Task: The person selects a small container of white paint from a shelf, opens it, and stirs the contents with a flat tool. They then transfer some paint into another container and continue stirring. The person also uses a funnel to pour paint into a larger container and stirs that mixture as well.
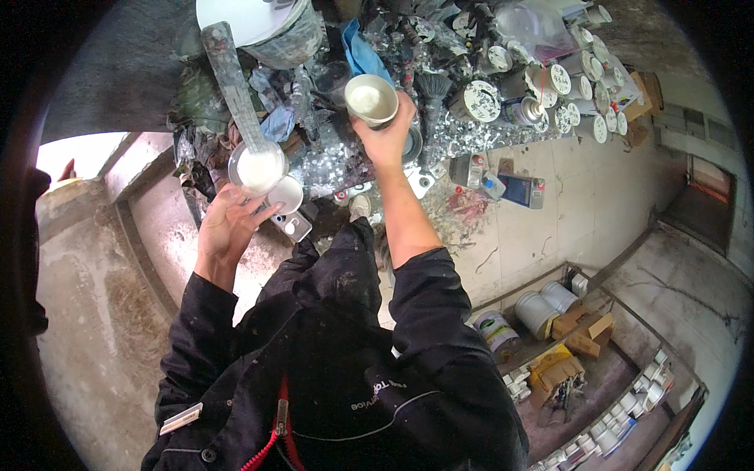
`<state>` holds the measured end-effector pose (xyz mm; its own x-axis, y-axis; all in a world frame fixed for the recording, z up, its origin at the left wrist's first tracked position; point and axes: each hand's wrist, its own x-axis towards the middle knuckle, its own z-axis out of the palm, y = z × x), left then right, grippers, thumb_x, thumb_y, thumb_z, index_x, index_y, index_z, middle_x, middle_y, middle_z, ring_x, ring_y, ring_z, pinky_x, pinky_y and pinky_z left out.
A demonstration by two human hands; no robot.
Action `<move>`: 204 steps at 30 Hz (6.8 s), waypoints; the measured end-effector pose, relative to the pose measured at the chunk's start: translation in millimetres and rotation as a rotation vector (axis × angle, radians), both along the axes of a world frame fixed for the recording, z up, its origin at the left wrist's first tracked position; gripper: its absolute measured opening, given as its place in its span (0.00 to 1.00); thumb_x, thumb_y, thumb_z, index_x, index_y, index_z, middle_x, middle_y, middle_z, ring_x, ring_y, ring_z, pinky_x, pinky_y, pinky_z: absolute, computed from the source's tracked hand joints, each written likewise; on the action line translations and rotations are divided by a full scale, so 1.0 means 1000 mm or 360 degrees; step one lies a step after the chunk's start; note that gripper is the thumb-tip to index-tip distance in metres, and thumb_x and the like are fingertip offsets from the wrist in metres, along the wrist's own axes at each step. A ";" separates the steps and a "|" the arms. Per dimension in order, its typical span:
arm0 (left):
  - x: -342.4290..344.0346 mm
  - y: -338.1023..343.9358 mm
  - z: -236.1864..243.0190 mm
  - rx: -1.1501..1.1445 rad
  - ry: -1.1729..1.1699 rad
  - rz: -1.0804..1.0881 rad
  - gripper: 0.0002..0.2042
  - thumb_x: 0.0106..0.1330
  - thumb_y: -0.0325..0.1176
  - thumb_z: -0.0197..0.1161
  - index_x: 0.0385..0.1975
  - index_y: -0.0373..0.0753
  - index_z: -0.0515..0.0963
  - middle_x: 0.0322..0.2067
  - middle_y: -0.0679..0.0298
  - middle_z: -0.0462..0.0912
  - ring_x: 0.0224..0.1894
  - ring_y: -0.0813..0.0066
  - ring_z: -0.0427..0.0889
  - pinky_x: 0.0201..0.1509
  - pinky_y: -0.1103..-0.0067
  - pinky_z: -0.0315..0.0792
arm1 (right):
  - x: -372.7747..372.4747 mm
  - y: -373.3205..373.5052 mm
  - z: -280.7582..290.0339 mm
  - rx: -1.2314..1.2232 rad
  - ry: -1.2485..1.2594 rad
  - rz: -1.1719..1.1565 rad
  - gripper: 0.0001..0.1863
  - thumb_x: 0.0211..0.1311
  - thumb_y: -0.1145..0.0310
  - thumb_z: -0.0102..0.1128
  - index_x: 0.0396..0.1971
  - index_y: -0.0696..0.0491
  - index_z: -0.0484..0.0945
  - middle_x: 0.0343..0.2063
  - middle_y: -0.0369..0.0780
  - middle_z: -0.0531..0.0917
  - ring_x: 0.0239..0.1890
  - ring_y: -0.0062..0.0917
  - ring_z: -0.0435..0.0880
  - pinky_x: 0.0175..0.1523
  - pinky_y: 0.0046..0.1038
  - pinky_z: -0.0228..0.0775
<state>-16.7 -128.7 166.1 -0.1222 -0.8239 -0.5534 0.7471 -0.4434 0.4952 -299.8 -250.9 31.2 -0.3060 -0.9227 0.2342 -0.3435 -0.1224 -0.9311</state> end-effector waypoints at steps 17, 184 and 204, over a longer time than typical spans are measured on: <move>-0.020 -0.003 0.007 -0.0096 0.0070 -0.0034 0.03 0.71 0.26 0.59 0.38 0.34 0.78 0.46 0.52 0.83 0.56 0.55 0.82 0.66 0.40 0.71 | -0.030 0.027 0.058 0.0024 -0.0267 0.0182 0.51 0.42 0.68 0.84 0.66 0.56 0.59 0.59 0.45 0.75 0.62 0.32 0.76 0.68 0.35 0.68; -0.009 0.015 0.056 -0.0156 -0.0015 -0.0119 0.05 0.70 0.30 0.66 0.39 0.37 0.81 0.47 0.64 0.82 0.58 0.59 0.78 0.58 0.47 0.76 | 0.067 0.032 0.352 -0.0457 0.0954 0.1517 0.18 0.61 0.59 0.68 0.21 0.59 0.80 0.18 0.49 0.80 0.25 0.49 0.81 0.30 0.42 0.72; -0.010 0.001 0.071 -0.0182 -0.0042 -0.0031 0.06 0.69 0.30 0.67 0.41 0.36 0.80 0.51 0.61 0.80 0.62 0.51 0.76 0.61 0.40 0.73 | 0.035 0.045 0.354 0.0475 -0.0445 0.0652 0.14 0.72 0.64 0.62 0.44 0.60 0.86 0.36 0.43 0.89 0.32 0.25 0.90 0.36 0.23 0.80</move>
<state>-27.1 -127.5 237.3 -0.1254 -0.8796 -0.4590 0.7252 -0.3970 0.5626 -264.4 -206.4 384.9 0.0773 -0.9927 -0.0927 -0.0597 0.0882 -0.9943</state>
